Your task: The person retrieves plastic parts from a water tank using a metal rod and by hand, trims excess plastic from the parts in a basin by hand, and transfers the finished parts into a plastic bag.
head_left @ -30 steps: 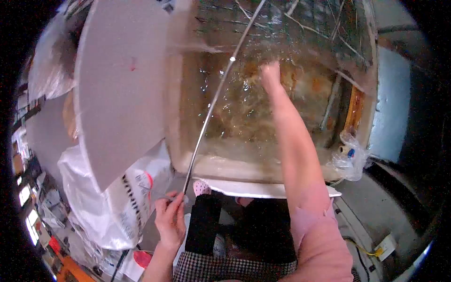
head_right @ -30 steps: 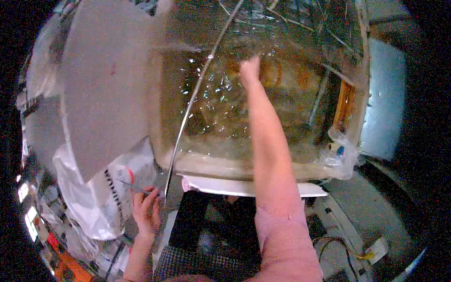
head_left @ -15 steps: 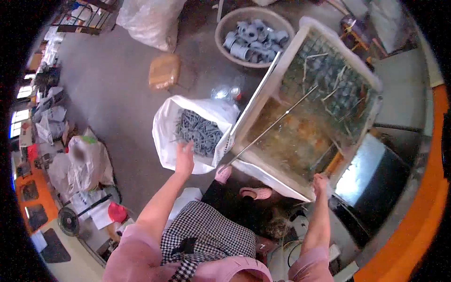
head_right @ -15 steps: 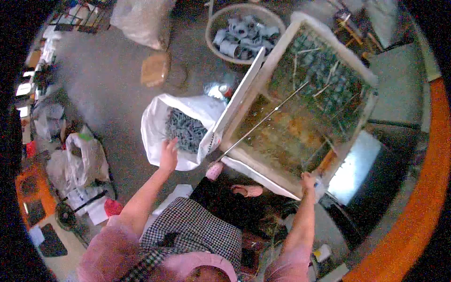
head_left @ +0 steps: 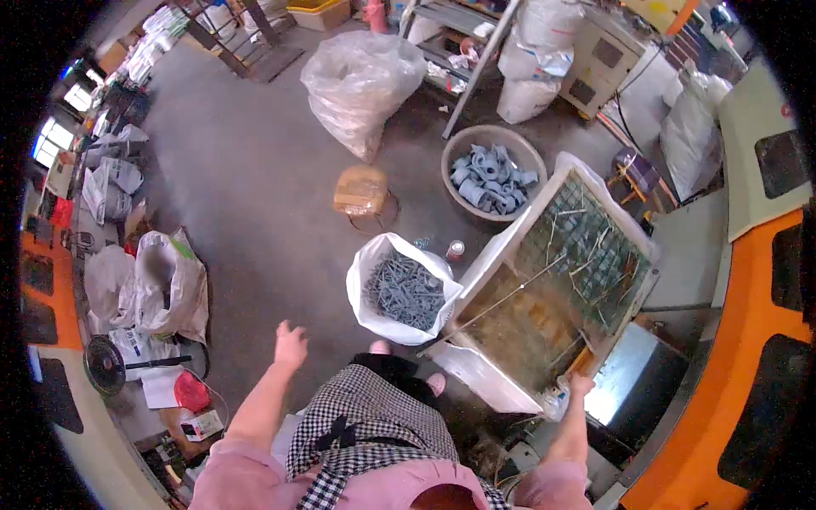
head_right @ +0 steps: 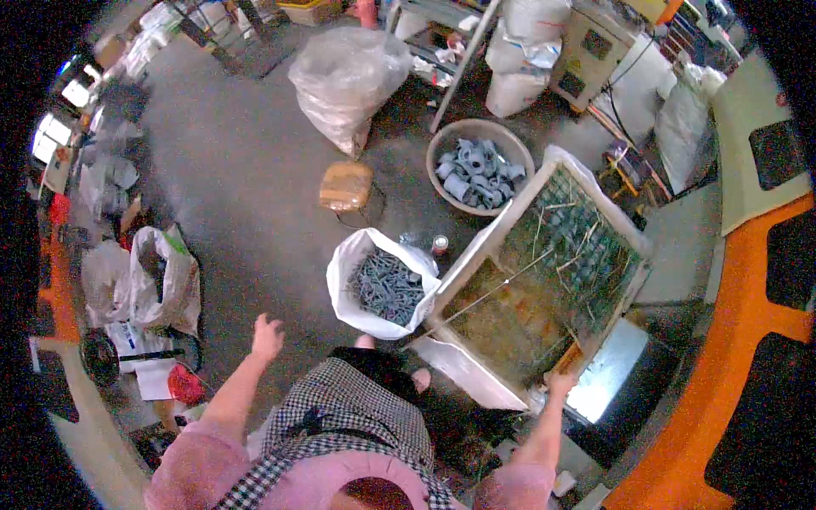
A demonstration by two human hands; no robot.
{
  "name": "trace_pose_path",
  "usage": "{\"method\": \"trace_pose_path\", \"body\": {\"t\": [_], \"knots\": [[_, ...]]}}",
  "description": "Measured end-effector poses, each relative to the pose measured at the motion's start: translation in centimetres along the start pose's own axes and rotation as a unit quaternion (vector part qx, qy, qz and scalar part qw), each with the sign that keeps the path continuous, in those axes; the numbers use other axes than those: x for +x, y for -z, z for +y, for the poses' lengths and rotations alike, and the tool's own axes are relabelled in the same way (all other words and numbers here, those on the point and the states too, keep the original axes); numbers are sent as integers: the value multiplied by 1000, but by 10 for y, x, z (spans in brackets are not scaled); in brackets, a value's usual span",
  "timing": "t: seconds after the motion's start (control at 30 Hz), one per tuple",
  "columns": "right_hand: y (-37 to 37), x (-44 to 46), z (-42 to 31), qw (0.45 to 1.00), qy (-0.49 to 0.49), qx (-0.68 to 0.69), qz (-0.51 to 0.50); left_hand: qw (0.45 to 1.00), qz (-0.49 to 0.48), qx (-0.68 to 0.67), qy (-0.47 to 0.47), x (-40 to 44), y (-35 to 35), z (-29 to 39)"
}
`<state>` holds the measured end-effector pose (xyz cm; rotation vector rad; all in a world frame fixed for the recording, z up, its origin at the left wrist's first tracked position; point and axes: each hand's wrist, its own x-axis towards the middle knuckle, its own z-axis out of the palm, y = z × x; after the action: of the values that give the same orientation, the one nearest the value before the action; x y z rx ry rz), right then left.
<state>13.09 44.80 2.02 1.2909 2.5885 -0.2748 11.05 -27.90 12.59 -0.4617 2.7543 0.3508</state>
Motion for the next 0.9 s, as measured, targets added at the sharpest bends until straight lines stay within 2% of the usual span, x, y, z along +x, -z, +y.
{"method": "trace_pose_path", "body": {"t": [0.07, 0.1, 0.17, 0.2, 0.23, 0.27, 0.33, 0.37, 0.4, 0.43, 0.5, 0.57, 0.6, 0.63, 0.7, 0.73, 0.8, 0.87, 0.9], "knots": [[-22, -14, -11, 995, 49, 25, 84, 998, 14, 7, 67, 2, 7, -51], [-40, -16, -11, 980, 97, -50, 169, 994, 18, -2, 112, 6, 6, -79], [-30, -38, -43, 989, 73, -38, 122, 983, -40, -18, 177, 13, 13, -129], [-25, -39, -54, 989, 71, -44, 123, 983, -46, -20, 176, 19, 12, -153], [-18, -35, -63, 972, -25, 233, -4, 975, -86, -15, 202, 30, 8, -182], [-16, -38, -68, 856, -125, 486, -125, 966, -127, -8, 227, 41, 5, -212], [-19, -56, -74, 807, -106, 579, 43, 944, -194, 110, 243, 74, -44, -303], [11, -96, -124, 875, -213, 399, 171, 927, -230, 167, 246, 92, -66, -346], [1, -92, -117, 948, -244, 62, 197, 917, -266, 185, 230, 105, -38, -347], [-20, -89, -97, 963, -152, -80, 210, 919, -285, 177, 206, 124, 9, -329], [-1, -130, -161, 953, -248, 4, 172, 929, -274, 165, 187, 170, 84, -312], [4, -148, -201, 977, -206, -58, 22, 955, -202, 140, 165, 221, 107, -350], [-11, -154, -206, 976, -157, -137, 61, 977, -121, 102, 145, 247, 119, -365], [-26, -156, -211, 966, -104, -212, 101, 977, -124, 110, 131, 273, 137, -364], [-13, -174, -251, 974, -120, -156, 114, 976, -103, 19, 191, 338, 172, -340], [-6, -177, -269, 979, -119, -104, 126, 979, -103, 22, 176, 367, 180, -325], [-3, -167, -289, 977, -156, -79, 125, 991, -35, -10, 128, 412, 195, -297], [-4, -167, -307, 972, -196, -50, 117, 997, -29, -9, 75, 459, 189, -279], [-1, -166, -322, 964, -215, -26, 155, 999, -21, -20, 36, 483, 189, -265]]}}
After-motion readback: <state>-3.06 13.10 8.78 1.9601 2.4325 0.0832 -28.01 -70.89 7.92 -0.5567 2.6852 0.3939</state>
